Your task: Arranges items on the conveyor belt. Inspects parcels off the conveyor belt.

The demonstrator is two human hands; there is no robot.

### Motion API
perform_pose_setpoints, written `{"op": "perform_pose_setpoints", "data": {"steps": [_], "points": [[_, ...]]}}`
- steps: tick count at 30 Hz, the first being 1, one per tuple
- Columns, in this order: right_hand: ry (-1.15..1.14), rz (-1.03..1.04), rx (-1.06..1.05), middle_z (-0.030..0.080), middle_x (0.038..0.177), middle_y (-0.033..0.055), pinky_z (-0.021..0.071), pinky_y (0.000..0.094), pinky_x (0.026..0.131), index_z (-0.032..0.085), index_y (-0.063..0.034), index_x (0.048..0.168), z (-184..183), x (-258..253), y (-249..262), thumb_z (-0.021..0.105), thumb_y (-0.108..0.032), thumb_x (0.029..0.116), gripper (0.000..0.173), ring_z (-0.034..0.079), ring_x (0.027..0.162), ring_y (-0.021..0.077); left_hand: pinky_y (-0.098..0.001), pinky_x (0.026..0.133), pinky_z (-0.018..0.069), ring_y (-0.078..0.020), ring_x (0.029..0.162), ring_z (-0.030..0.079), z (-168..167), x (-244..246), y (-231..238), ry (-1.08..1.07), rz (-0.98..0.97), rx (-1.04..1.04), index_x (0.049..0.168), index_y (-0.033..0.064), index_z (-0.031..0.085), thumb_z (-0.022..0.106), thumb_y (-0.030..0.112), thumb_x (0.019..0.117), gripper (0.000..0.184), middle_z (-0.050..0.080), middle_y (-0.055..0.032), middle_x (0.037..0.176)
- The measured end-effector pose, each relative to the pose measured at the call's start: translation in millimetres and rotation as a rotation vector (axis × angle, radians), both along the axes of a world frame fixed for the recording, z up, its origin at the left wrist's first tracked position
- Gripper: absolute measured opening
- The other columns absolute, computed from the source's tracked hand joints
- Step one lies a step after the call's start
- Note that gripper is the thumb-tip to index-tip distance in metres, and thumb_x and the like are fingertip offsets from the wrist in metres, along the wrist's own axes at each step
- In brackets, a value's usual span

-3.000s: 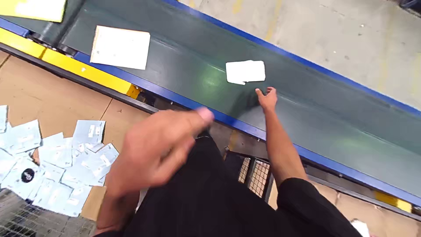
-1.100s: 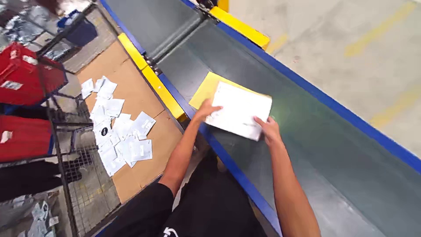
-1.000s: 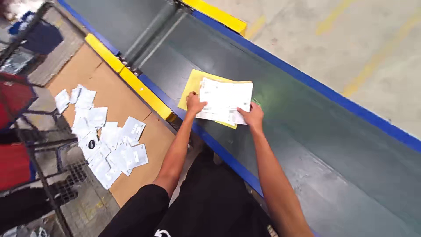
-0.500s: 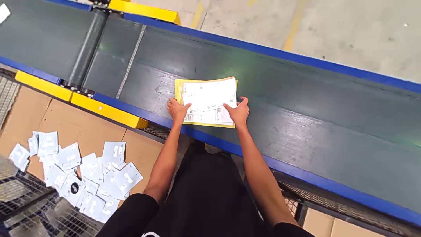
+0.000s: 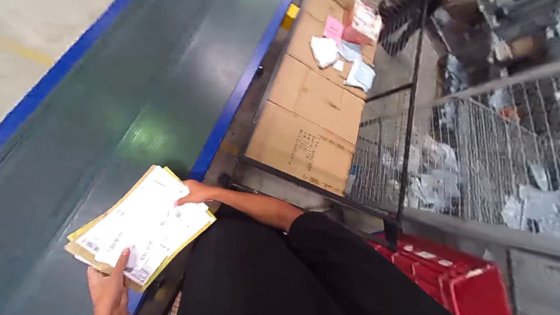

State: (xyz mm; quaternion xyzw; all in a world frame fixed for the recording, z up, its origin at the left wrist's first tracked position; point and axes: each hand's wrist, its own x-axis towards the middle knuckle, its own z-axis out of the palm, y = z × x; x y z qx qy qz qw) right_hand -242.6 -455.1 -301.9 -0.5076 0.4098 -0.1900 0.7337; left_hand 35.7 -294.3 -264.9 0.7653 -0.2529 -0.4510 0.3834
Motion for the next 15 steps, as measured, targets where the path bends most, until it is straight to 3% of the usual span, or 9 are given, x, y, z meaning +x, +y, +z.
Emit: {"op": "perform_pose_setpoints", "data": {"steps": [3,6,8,10,11,13,15], "points": [[-0.023,-0.324,0.086,0.068,0.117,0.0198,0.0581,0.0410,0.094,0.052,0.0072,0.135,14,-106,-33,0.078,-0.004,0.0868,0.056,0.069,0.103,0.0217,-0.0337,0.090,0.0564,-0.0130,0.110,0.064,4,-33,-55,0.013,-0.128,0.012,0.159,0.0063,0.018,0.065,0.018,0.0984,0.078,0.050,-0.0186,0.146],[0.118,-0.753,0.038,0.068,0.118,0.0176,0.0593,0.0389,0.093,0.049,0.0047,0.139,17,-227,-73,0.079,-0.012,0.0877,0.062,0.070,0.103,0.0194,-0.0370,0.092,0.0603,-0.0159,0.105,0.071,7,-59,-103,0.083,-0.262,-0.061,0.157,0.0014,0.016,0.058,0.016,0.1027,0.070,0.059,-0.0140,0.138],[0.148,-0.998,-0.058,0.068,0.120,0.0181,0.0583,0.0400,0.094,0.047,0.0035,0.142,16,-316,-120,0.077,-0.017,0.0912,0.063,0.069,0.105,0.0208,-0.0371,0.091,0.0609,-0.0162,0.105,0.072,15,-78,-128,0.077,-0.345,-0.075,0.155,0.0010,0.022,0.057,0.016,0.1025,0.065,0.062,-0.0118,0.135],[-0.003,-1.240,-0.137,0.070,0.116,0.0163,0.0622,0.0456,0.086,0.045,-0.0022,0.144,20,-405,-188,0.070,-0.028,0.0979,0.059,0.072,0.098,0.0243,-0.0368,0.090,0.0611,-0.0167,0.105,0.072,21,-94,-152,0.060,-0.423,-0.075,0.153,0.0016,0.026,0.059,0.015,0.1010,0.063,0.065,-0.0106,0.132],[-0.073,-1.314,-0.160,0.067,0.123,0.0172,0.0620,0.0474,0.087,0.036,-0.0063,0.152,25,-450,-224,0.062,-0.037,0.1021,0.064,0.071,0.102,0.0268,-0.0361,0.090,0.0610,-0.0164,0.105,0.072,22,-101,-161,0.044,-0.456,-0.064,0.154,0.0018,0.026,0.060,0.015,0.1003,0.064,0.065,-0.0107,0.131],[-0.198,-1.381,-0.128,0.053,0.145,0.0229,0.0600,0.0491,0.094,0.002,-0.0174,0.163,40,-525,-278,0.045,-0.058,0.1043,0.084,0.066,0.118,0.0342,-0.0342,0.090,0.0603,-0.0149,0.105,0.071,26,-113,-174,-0.007,-0.498,-0.026,0.154,0.0016,0.026,0.060,0.016,0.1000,0.066,0.064,-0.0123,0.132],[-0.223,-1.426,-0.060,0.044,0.155,0.0227,0.0569,0.0495,0.101,0.002,-0.0185,0.164,58,-555,-300,0.043,-0.068,0.1006,0.090,0.059,0.130,0.0361,-0.0329,0.088,0.0601,-0.0138,0.103,0.071,30,-120,-184,-0.061,-0.488,-0.017,0.153,0.0014,0.028,0.061,0.016,0.0997,0.065,0.065,-0.0130,0.131]]}}
